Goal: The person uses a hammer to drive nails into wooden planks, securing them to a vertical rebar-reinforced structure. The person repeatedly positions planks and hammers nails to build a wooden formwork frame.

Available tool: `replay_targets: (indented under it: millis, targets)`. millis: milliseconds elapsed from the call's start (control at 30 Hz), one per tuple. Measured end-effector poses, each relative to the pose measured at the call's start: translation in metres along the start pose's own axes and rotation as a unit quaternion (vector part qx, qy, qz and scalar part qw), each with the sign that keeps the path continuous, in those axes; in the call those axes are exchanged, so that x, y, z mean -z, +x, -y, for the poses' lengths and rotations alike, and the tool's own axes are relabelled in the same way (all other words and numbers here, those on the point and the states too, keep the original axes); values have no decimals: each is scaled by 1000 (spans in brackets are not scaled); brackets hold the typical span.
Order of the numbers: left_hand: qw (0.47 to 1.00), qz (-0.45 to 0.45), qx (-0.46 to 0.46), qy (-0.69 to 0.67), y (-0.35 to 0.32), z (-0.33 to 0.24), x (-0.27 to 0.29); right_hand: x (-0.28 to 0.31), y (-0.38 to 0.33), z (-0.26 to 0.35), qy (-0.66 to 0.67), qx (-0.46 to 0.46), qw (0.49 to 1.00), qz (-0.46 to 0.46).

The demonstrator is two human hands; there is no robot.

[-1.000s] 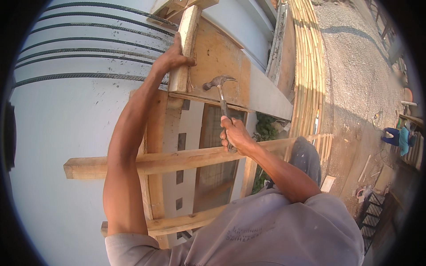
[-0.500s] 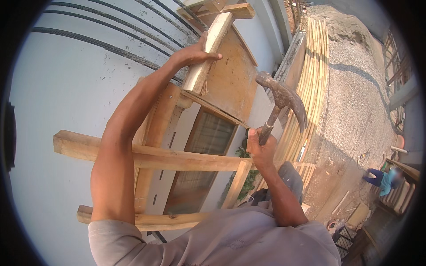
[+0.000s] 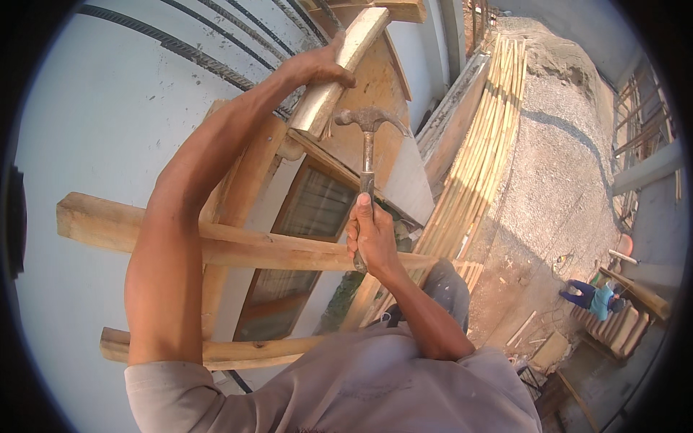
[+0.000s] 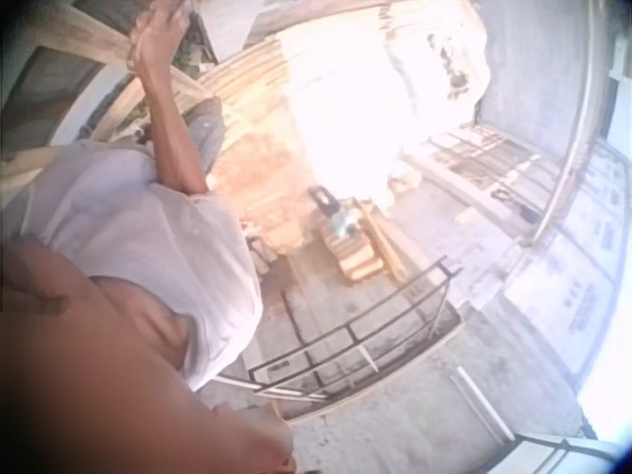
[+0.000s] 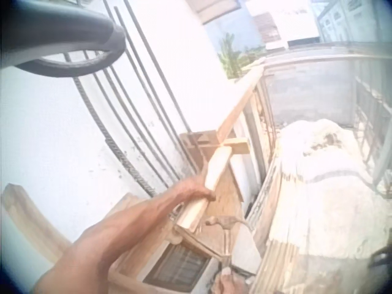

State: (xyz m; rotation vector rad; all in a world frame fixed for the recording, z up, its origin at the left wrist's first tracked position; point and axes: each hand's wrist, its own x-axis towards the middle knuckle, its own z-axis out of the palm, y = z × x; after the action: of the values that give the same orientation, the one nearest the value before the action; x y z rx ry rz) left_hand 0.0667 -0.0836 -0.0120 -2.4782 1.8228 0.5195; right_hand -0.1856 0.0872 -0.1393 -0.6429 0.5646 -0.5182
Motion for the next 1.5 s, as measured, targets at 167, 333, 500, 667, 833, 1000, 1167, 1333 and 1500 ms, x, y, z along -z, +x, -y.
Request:
replay_targets:
  millis: [167,333,500,667,833,1000,1167,1333,1500]
  targets:
    - [999,18,33,-14,2,3,0,2,-19,2,218,204,952,-67]
    - [1000,-17,19,-1,18,12,-9,-22,-8,-8,70,6,997,-15]
    - [997,-47,-38,-42,22,21,-16,-7,-8,0,-26,-34,998,47]
    - [998,-10,14,-56,19,15,-12,10,-25,4,79,173,981,-41]
    - [999,3,39,-36,15,7,-9,-16,-8,-16,162,182,970,-25]
    - [999,-22,10,-23,9,5,-9,-2,3,-8,-32,-37,997,53]
    - [997,28,14,-75,9,7,-3,9,-16,-1,49,115,992,-30]
    - [996,7,5,-85,12,9,-5,-21,-2,-19,202,142,967,-62]
    - [998,-22,24,-45,12,7,-9,4,13,-2,-37,-2,999,38]
